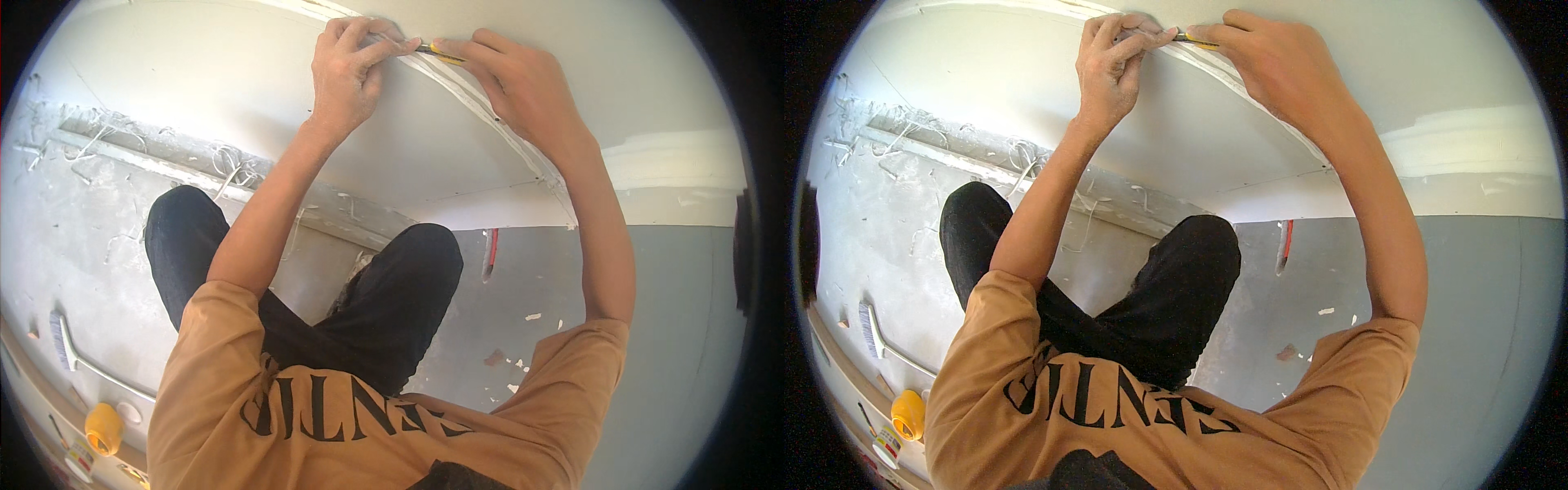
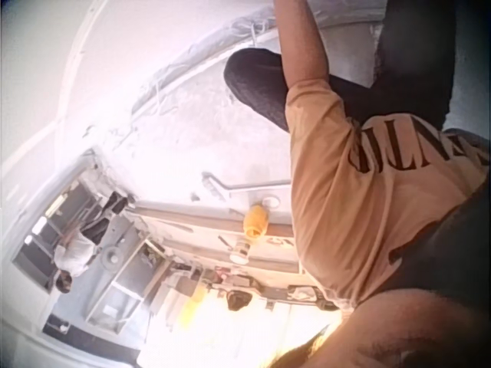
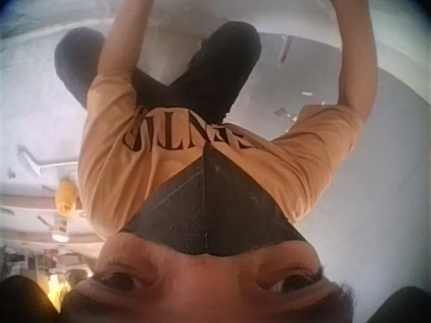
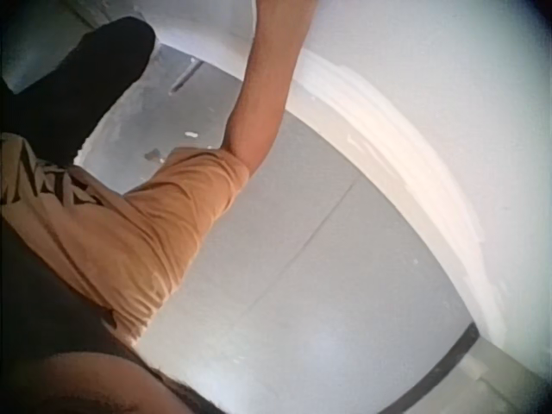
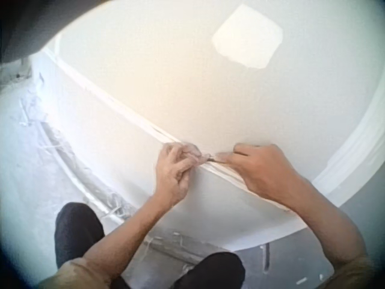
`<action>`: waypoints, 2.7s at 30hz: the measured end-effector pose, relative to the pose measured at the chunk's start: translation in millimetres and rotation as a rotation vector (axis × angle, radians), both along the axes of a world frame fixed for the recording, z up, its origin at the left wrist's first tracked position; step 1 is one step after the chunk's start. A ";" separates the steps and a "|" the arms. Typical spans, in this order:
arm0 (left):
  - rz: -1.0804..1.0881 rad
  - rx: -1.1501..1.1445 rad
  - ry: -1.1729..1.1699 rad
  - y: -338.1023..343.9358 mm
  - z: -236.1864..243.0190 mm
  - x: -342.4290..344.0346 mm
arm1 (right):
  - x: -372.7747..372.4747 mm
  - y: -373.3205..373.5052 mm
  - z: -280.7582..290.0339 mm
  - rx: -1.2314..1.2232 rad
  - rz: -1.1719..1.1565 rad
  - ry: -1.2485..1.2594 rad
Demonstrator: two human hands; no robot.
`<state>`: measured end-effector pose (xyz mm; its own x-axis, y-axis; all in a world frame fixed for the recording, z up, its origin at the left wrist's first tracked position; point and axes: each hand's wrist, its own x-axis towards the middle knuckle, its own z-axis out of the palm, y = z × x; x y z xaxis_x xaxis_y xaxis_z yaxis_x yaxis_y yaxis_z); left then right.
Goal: Cutting and removing a strip of drywall or trim along a wall joint using a utility knife.
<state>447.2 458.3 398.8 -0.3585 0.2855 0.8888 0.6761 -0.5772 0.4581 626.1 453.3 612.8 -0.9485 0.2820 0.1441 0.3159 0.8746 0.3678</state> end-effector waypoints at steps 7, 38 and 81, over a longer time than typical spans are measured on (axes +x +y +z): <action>0.033 -0.051 0.123 -7.7 0.9 17.8 | 35.6 16.2 -3.1 0.051 -0.024 -0.061; -0.029 0.027 0.184 -5.9 -16.0 -16.7 | 16.2 16.8 -20.4 0.187 0.035 0.042; -0.064 0.022 -0.047 -12.6 -24.5 108.6 | 112.7 -0.3 4.9 -0.118 -0.204 0.046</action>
